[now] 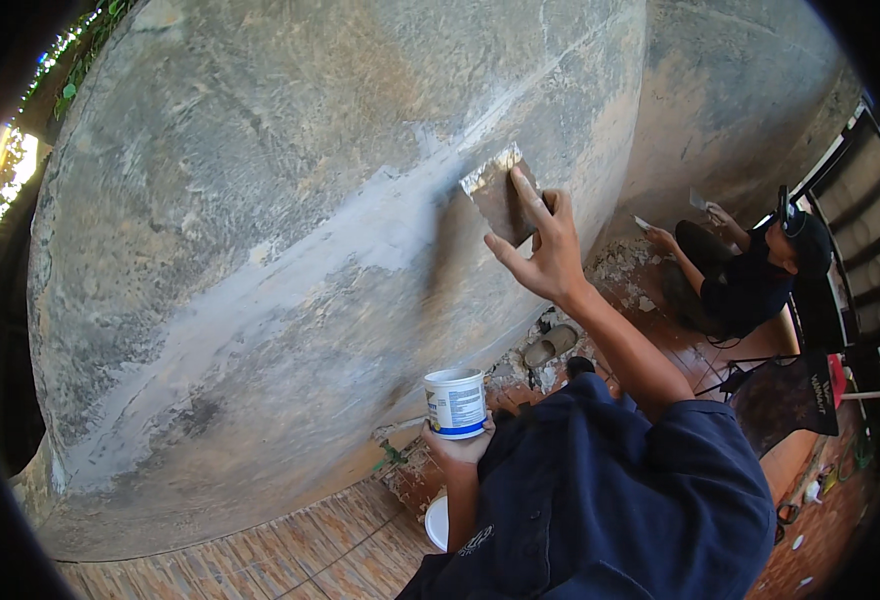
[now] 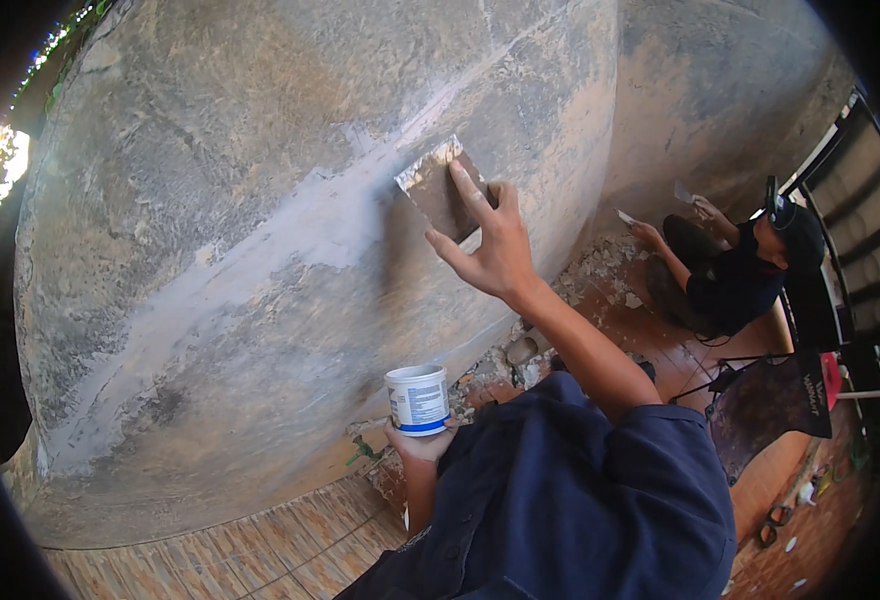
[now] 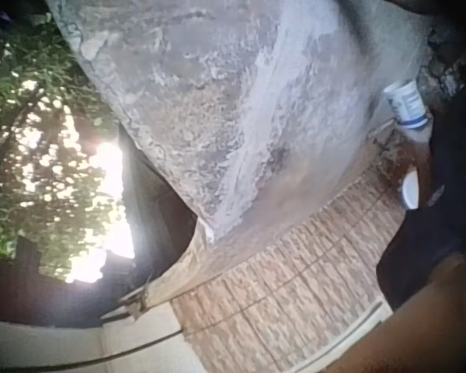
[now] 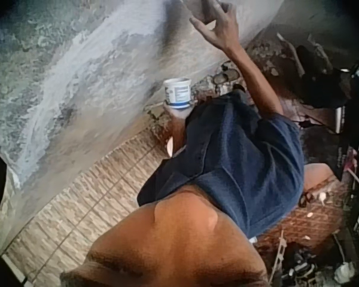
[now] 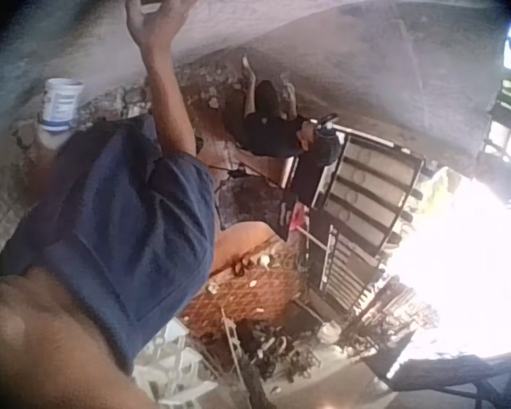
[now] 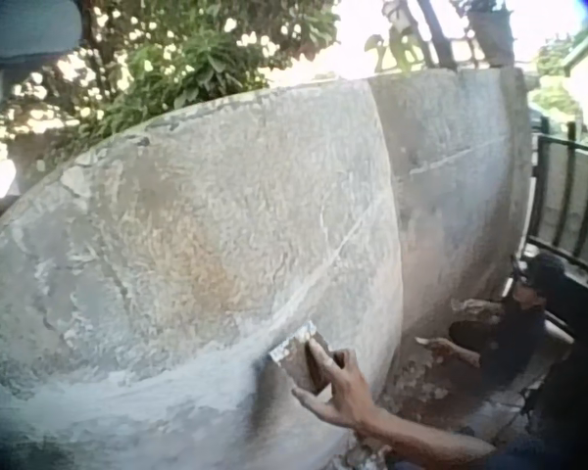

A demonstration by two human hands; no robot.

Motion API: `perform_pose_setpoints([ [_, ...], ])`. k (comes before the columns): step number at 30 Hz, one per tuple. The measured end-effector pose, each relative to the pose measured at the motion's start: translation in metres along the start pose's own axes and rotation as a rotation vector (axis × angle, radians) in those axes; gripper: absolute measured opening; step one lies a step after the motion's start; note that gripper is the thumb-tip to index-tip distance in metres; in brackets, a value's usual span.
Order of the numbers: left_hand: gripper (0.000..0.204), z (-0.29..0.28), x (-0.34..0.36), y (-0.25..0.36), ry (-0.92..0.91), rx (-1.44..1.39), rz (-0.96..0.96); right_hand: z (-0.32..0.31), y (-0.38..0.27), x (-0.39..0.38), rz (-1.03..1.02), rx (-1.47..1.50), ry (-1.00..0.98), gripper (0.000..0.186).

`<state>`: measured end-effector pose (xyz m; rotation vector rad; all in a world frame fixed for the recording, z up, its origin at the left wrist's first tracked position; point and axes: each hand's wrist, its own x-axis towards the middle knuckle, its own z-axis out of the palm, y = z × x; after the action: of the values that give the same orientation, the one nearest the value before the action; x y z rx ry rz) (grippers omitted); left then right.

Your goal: The person applies wall putty to a concrete wall using a scraper.

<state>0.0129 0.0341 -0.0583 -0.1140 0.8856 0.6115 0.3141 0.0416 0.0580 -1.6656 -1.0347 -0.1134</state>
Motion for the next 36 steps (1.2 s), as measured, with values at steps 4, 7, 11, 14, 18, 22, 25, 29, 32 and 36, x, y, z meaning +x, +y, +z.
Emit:
perform_pose_setpoints([
  [4,0.061,0.001,0.003,-0.007,-0.021,-0.005,0.020,0.007,0.008,0.021,-0.088,-0.026,0.060,0.081],
  [7,0.059,0.009,0.001,-0.014,0.018,0.029,0.025,0.020,0.015,0.030,-0.129,0.003,0.078,0.082],
  [11,0.059,0.006,0.001,-0.012,0.025,0.014,-0.016,0.041,0.014,0.041,-0.163,-0.080,0.112,0.082],
  [14,0.063,0.003,-0.004,-0.015,0.023,0.014,0.020,0.041,0.016,0.042,-0.126,-0.088,0.087,0.080],
  [18,0.060,-0.003,0.001,-0.015,0.012,0.071,-0.015,0.042,0.040,0.020,-0.083,-0.077,0.036,0.078],
  [22,0.061,0.014,0.001,-0.016,-0.030,0.098,-0.022,0.033,0.054,-0.013,-0.015,-0.130,-0.100,0.078],
  [25,0.074,0.009,0.014,-0.012,-0.102,0.079,-0.078,0.014,0.052,-0.035,0.074,-0.147,-0.261,0.079],
  [29,0.070,0.021,0.029,-0.016,-0.112,0.206,-0.113,-0.008,0.017,-0.027,0.059,-0.049,-0.252,0.080],
  [32,0.072,0.026,0.025,-0.021,-0.135,0.244,-0.138,-0.029,-0.030,0.018,0.001,-0.007,-0.116,0.079],
  [36,0.074,0.038,0.018,-0.018,-0.222,0.251,-0.164,-0.022,-0.043,0.052,0.079,-0.092,-0.141,0.079],
])
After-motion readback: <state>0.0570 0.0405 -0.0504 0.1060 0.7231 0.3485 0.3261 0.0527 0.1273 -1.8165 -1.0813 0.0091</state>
